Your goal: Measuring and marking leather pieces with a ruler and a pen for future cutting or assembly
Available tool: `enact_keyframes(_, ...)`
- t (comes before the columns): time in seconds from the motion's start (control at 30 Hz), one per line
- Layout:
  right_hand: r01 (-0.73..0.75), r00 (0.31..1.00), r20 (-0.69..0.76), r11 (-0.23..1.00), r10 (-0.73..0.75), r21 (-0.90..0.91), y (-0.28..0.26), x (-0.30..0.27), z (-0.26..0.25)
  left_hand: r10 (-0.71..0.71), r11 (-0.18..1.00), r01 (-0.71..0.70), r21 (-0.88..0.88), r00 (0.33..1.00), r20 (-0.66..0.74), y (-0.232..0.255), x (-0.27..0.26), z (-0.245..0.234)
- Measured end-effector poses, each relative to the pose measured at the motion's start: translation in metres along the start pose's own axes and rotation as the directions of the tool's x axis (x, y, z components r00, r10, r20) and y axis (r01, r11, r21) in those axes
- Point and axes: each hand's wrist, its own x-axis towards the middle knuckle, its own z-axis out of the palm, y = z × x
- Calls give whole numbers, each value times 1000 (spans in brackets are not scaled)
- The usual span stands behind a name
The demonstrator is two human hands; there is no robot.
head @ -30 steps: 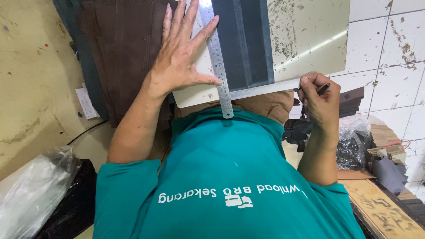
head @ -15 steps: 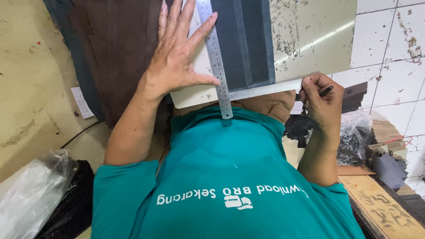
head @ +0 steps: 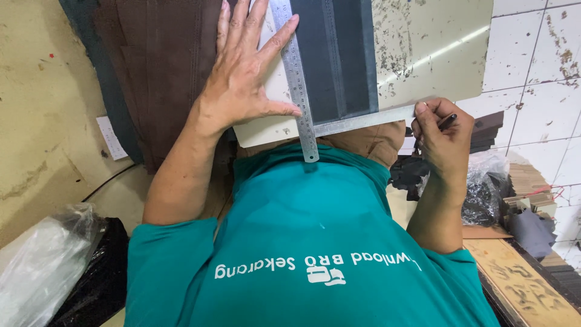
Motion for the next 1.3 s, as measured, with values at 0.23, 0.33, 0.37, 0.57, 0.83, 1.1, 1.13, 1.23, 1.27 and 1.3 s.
enact_keyframes(0.23,3,1000,9,1000,-3,-3,0,0,-1,2,1000,-3,12,1000,9,-1,0,0)
enact_keyframes(0.33,-1,1000,-13,999,1,-35,-3,-1,0,12,999,-12,-37,1000,-18,-1,0,0)
enact_keyframes(0.37,1,1000,-12,999,-1,-41,-5,-1,0,6,1000,-6,-6,1000,4,-2,-1,1)
enact_keyframes(0.57,-8,1000,-24,999,7,-34,-1,-1,-1,-2,1000,2,1,1000,11,-2,-1,2)
enact_keyframes(0.83,16,1000,-16,999,-17,-27,-1,-2,-2,9,1000,-9,3,1000,-14,-4,-1,7)
enact_keyframes(1.1,-16,999,-29,991,20,130,-26,25,-17,15,999,-12,43,997,-69,-5,1,15)
enact_keyframes(1.13,-4,1000,-28,991,8,131,-42,39,-14,16,999,-12,50,997,-78,-6,1,15)
enact_keyframes(1.23,-9,992,-123,1000,11,19,-85,84,-4,35,999,-34,9,992,-125,-6,0,15)
enact_keyframes(1.27,-25,996,-82,999,23,-26,-97,101,0,24,1000,-24,5,994,-109,-6,0,15)
enact_keyframes(1.3,-39,998,-41,997,36,-72,-108,119,5,14,1000,-14,2,996,-93,-6,1,15)
